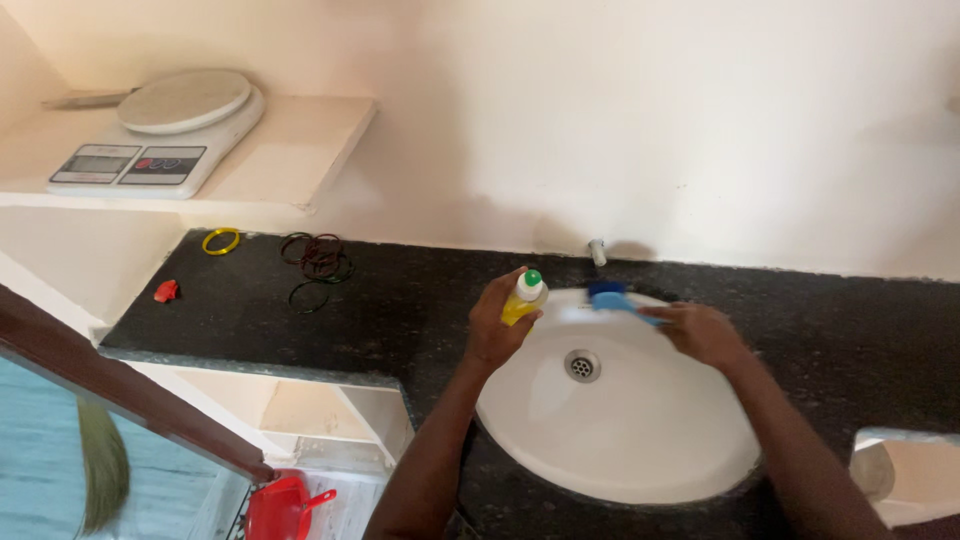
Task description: The person scrubs a white sink basin using a blue brush while holding a yellow bottle of liquid soap. The person repeatedly applies soap to the brush and scrubs the interior surface of the sink.
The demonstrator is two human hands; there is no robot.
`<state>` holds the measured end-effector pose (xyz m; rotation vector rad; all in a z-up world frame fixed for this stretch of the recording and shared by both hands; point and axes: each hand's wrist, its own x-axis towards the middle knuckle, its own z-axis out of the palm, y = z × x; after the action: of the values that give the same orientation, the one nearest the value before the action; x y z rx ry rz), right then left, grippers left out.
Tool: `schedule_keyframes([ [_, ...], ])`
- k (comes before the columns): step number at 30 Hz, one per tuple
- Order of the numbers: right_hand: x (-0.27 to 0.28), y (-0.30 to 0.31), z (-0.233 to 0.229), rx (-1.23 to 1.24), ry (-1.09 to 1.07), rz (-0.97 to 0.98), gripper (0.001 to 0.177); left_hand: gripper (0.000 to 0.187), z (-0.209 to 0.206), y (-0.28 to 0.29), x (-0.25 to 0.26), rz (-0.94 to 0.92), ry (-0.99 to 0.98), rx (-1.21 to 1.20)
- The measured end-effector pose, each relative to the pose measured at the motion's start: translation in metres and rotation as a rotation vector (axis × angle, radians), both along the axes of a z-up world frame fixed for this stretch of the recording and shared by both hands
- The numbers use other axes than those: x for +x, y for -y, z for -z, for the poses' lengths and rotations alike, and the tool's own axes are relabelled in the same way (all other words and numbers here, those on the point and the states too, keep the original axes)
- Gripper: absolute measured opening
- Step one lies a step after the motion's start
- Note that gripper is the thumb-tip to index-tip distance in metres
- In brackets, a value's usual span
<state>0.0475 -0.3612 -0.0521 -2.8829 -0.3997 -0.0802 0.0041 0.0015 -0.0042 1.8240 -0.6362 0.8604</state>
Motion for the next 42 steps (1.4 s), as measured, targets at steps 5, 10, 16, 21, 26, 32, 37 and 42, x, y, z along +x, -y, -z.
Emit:
schedule_keyframes([
  [5,0.034,-0.085,0.006,-0.070,0.092,-0.340,0.045,0.067,0.001,-0.005,0.005,-0.055,0.002,0.020],
  [10,-0.003,-0.014,-0.032,-0.006,-0.092,0.099,0.038,0.068,0.002,-0.003,0.005,0.005,-0.042,0.041],
  [16,-0.108,0.120,-0.057,-0.240,-0.461,0.529,0.046,0.067,-0.004,-0.001,-0.003,0.082,-0.099,0.073],
  [21,-0.133,0.132,-0.051,-0.304,-0.613,0.652,0.046,0.069,0.003,0.000,-0.002,0.102,-0.113,0.077],
  [26,-0.084,0.063,-0.067,-0.210,-0.299,0.433,0.049,0.068,0.007,-0.007,0.014,-0.010,-0.127,0.004],
  [32,-0.110,0.042,-0.090,-0.450,-0.364,0.492,0.043,0.070,0.011,-0.013,0.014,-0.085,-0.086,-0.029],
  [37,-0.160,0.058,-0.087,-0.527,-0.663,0.714,0.046,0.070,0.014,-0.009,0.017,-0.013,-0.110,-0.031],
  [42,-0.140,0.040,-0.078,-0.470,-0.123,0.412,0.040,0.069,0.011,-0.011,0.018,-0.007,-0.123,-0.042],
])
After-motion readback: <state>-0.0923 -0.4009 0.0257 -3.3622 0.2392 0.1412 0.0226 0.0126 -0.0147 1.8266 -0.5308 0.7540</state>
